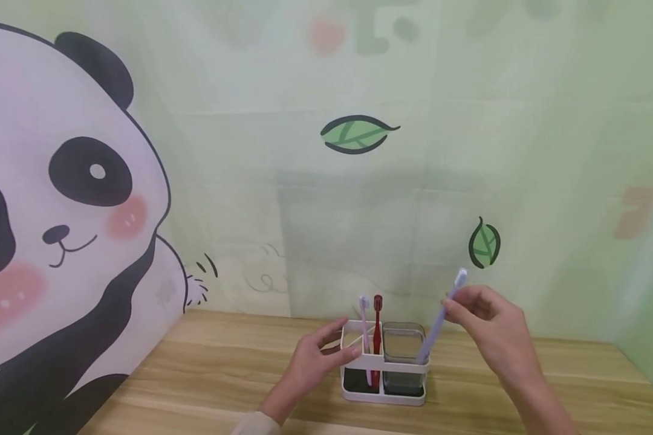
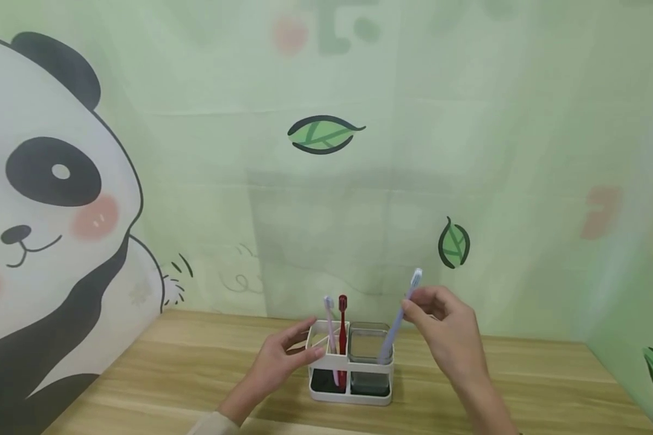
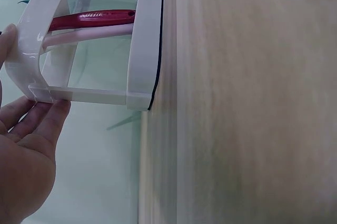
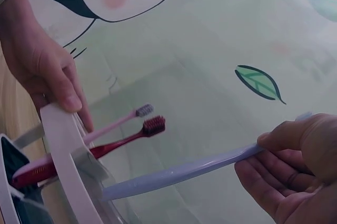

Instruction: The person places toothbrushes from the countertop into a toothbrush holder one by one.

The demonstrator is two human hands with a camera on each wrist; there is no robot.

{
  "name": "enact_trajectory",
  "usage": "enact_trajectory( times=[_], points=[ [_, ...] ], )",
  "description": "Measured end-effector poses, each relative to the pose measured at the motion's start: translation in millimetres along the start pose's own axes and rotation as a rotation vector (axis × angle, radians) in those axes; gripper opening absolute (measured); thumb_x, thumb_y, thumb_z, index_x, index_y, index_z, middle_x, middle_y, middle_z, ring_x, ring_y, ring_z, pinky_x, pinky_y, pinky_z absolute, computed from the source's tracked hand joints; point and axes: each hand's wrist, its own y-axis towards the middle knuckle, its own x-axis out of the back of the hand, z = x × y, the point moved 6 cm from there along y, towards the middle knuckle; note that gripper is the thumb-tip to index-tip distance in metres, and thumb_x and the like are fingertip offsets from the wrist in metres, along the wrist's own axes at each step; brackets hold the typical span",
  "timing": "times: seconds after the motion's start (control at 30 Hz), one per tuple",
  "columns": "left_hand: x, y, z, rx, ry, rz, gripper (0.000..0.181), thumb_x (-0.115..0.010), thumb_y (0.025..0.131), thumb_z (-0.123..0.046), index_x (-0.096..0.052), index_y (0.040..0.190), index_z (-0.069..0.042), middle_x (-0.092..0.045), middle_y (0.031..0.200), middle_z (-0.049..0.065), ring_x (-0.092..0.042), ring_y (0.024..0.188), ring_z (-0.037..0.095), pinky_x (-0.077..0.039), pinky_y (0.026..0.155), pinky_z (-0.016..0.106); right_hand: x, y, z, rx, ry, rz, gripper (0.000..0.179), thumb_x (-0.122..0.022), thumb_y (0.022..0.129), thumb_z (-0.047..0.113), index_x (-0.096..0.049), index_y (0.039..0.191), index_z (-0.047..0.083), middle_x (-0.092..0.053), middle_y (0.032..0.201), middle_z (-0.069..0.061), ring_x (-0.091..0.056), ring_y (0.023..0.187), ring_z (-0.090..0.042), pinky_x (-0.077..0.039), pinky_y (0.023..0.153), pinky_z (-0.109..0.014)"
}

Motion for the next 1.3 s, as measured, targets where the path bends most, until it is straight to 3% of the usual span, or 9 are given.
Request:
enact_trajectory(
  times=[0.3, 0.63, 0.9, 1.3],
  points=[
    [0.1, -0.3, 0.4, -0.007, -0.018, -0.001, 0.066, -0.084, 0.095, -0.019, -0.056, 0.15, 0.004, -0.061, 0.144, 0.027, -0.06, 0.132, 0.045, -0.057, 0.104, 0.043, -24.1, 2.7, 10.4, 0.018, 0.063, -0.034, 0.031, -0.078, 0.1, 0.019, -0.066, 0.116, -0.006, -0.075, 0.111, -0.014, -0.076, 0.095, -0.013, -0.059, 0.092, -0.019],
    [0.1, -0.4, -0.5, -0.012, -0.031, 0.003, 0.065, -0.083, 0.095, -0.018, -0.056, 0.15, 0.003, -0.06, 0.146, 0.026, -0.059, 0.134, 0.044, -0.056, 0.104, 0.043, -45.9, 7.3, 7.4, -0.015, 0.117, -0.073, 0.027, -0.079, 0.099, 0.015, -0.068, 0.115, -0.004, -0.076, 0.11, -0.011, -0.076, 0.094, -0.014, -0.061, 0.091, -0.023],
    [0.1, 0.6, 0.4, -0.014, -0.01, 0.004, 0.065, -0.084, 0.095, -0.02, -0.056, 0.15, 0.004, -0.059, 0.147, 0.025, -0.057, 0.135, 0.043, -0.056, 0.106, 0.042, -59.4, 8.7, -1.4, -0.046, 0.1, -0.056, 0.026, -0.078, 0.1, 0.017, -0.069, 0.118, 0.0, -0.076, 0.114, -0.012, -0.075, 0.093, -0.012, -0.059, 0.089, -0.022],
    [-0.3, -0.5, -0.8, -0.014, -0.015, -0.002, 0.065, -0.084, 0.095, -0.017, -0.056, 0.15, 0.003, -0.059, 0.147, 0.026, -0.058, 0.134, 0.044, -0.057, 0.104, 0.043, -78.3, 8.9, -16.0, -0.032, 0.027, -0.018, 0.017, -0.076, 0.1, 0.009, -0.071, 0.113, -0.001, -0.076, 0.105, -0.012, -0.073, 0.091, -0.018, -0.059, 0.083, -0.023]
  ],
)
